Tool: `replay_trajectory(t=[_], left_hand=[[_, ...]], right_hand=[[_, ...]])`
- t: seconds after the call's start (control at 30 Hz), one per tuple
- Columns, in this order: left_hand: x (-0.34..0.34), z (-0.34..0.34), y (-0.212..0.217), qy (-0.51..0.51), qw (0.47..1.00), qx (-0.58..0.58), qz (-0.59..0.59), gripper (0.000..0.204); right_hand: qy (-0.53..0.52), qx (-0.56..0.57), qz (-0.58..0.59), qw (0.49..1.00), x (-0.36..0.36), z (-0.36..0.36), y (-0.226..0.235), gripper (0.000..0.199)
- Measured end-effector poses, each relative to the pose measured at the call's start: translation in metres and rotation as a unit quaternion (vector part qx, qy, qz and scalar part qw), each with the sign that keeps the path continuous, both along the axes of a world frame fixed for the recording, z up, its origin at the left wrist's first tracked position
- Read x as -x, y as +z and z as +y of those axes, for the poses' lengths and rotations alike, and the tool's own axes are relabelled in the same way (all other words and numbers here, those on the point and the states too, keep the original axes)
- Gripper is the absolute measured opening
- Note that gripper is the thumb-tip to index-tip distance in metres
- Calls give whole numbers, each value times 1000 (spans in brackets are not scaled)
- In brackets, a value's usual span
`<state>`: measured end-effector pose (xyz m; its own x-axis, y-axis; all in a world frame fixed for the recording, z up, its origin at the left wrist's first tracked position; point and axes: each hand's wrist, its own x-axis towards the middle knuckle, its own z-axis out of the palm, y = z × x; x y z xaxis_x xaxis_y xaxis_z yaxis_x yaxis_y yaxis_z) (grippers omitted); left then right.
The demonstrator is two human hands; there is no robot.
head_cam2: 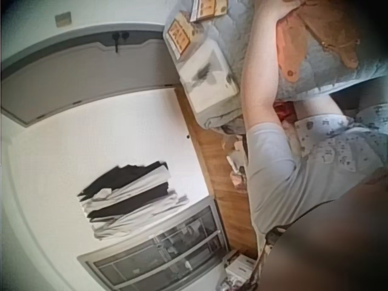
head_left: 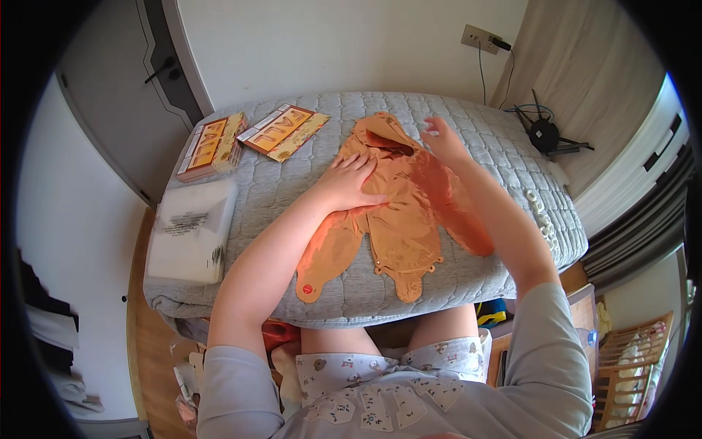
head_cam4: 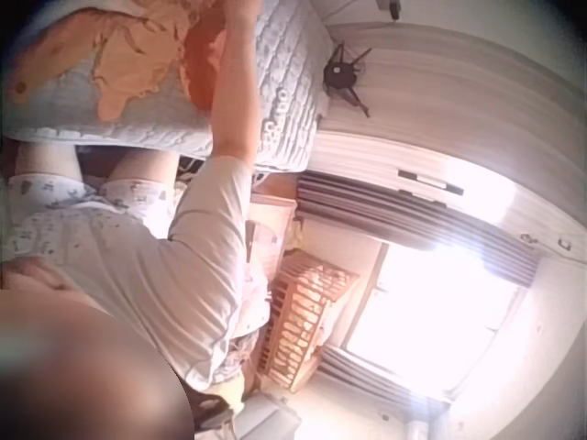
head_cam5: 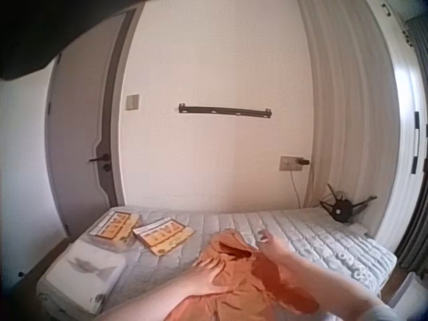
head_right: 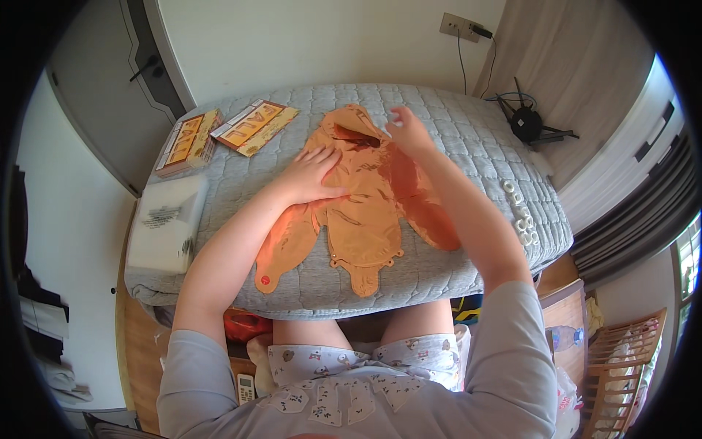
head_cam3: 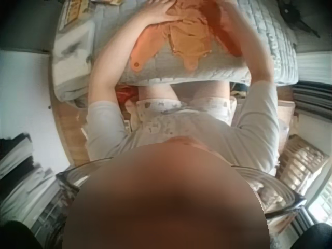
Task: Folding a gold-colored metallic decoration and placing it into a clear plastic sleeve with a cardboard backing.
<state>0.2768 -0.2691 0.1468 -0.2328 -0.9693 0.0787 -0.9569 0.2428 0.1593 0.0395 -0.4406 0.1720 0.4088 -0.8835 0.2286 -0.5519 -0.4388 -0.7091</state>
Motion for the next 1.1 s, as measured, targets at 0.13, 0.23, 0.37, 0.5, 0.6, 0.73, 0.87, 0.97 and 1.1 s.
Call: replay_trajectory(t=[0.13, 0.23, 0.37, 0.5, 0.6, 0.73, 0.87, 0.97, 1.1], left_hand=[[-3, 3, -1, 3, 1000, -7, 7, 110], [-4, 5, 0, 1, 1000, -5, 7, 110], [0, 1, 2, -9, 1000, -8, 9, 110], [-2, 2, 3, 1, 1000, -15, 11, 111], [3, 2, 6, 3, 1000, -12, 14, 112], [2, 6, 5, -3, 1000, 9, 24, 111], [2, 5, 5, -5, 1000, 11, 15, 110], [3, 4, 5, -1, 1000, 13, 25, 111], [2, 7, 8, -11, 999, 15, 42, 109]], right_hand=[[-35, -31, 299, 953, 70, 35, 19, 73], [-25, -165, 339, 926, 103, 94, 61, 69], [47, -266, 262, 926, 139, 107, 66, 46], [28, -352, -91, 931, 124, 117, 64, 39], [152, -394, -231, 877, 104, 122, 62, 45], [241, -376, -159, 880, 72, 128, 53, 52], [380, -287, -24, 879, 50, 109, 36, 66], [257, -186, 1, 948, 42, 97, 23, 42], [146, 86, 103, 980, 36, 71, -5, 50]])
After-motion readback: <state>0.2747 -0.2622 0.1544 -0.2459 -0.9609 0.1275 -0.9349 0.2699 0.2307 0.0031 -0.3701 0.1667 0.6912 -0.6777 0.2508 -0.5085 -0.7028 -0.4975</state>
